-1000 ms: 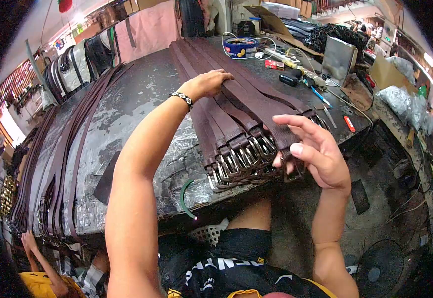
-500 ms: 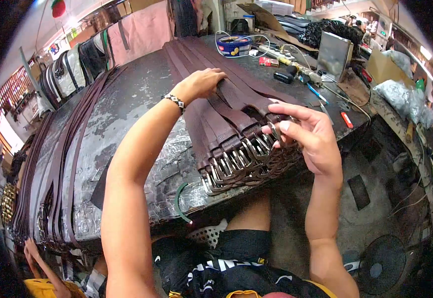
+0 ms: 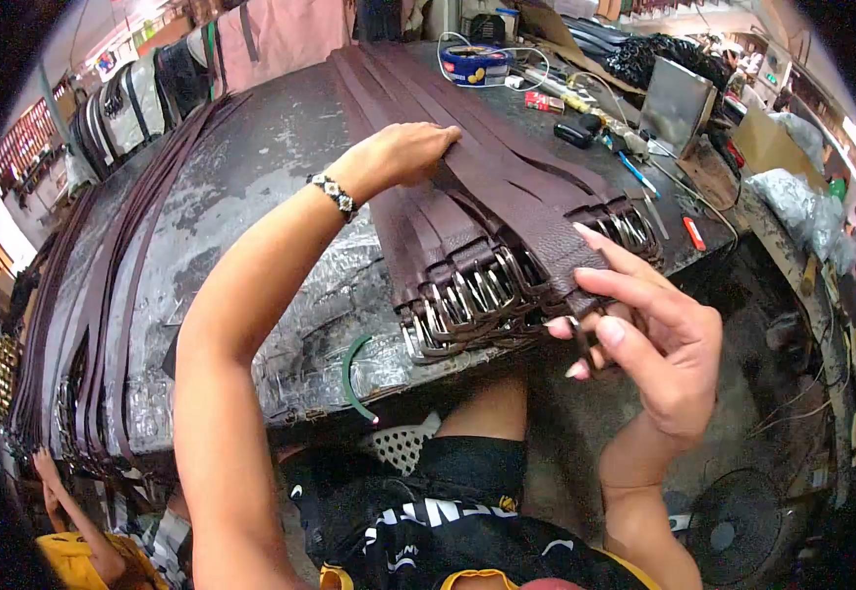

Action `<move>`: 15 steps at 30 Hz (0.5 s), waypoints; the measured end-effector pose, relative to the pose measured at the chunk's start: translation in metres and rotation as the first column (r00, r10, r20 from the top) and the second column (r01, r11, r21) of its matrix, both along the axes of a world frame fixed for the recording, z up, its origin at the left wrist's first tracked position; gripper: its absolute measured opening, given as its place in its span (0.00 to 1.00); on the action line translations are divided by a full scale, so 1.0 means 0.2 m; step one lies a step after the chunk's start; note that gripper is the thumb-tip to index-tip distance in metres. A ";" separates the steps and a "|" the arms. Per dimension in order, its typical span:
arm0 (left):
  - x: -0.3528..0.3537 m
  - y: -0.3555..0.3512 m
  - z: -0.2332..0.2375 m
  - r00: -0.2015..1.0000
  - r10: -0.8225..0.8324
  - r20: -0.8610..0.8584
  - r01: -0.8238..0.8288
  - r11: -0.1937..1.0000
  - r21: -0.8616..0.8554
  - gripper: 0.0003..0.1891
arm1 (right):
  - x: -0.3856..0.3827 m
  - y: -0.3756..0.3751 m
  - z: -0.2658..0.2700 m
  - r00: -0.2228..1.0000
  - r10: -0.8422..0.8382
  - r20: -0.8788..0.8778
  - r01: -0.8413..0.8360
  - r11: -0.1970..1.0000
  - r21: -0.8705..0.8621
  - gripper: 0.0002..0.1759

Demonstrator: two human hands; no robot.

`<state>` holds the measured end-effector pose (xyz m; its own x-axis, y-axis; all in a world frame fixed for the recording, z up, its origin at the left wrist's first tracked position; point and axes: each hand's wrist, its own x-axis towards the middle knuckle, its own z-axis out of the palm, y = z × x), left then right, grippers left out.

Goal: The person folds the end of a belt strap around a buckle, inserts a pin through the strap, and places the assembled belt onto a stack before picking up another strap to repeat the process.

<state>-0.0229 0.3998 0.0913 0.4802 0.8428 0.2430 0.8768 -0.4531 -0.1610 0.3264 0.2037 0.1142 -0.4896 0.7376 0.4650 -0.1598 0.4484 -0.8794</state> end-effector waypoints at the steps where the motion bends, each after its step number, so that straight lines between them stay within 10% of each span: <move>1: -0.03 0.05 -0.01 1.000 0.005 -0.010 -0.004 1.000 0.019 0.24 | -0.03 0.01 -0.01 1.000 0.002 -0.007 -0.002 1.000 -0.022 0.20; 15: -0.36 0.33 -0.02 0.975 0.215 -0.056 -0.206 0.969 0.134 0.15 | -0.34 0.37 -0.03 0.998 -0.054 -0.029 0.054 0.999 -0.005 0.18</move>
<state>-0.0946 0.4652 0.0881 0.3147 0.8913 0.3264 0.9348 -0.2313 -0.2695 0.2587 0.2779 0.1078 -0.4355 0.7644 0.4755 -0.1607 0.4537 -0.8765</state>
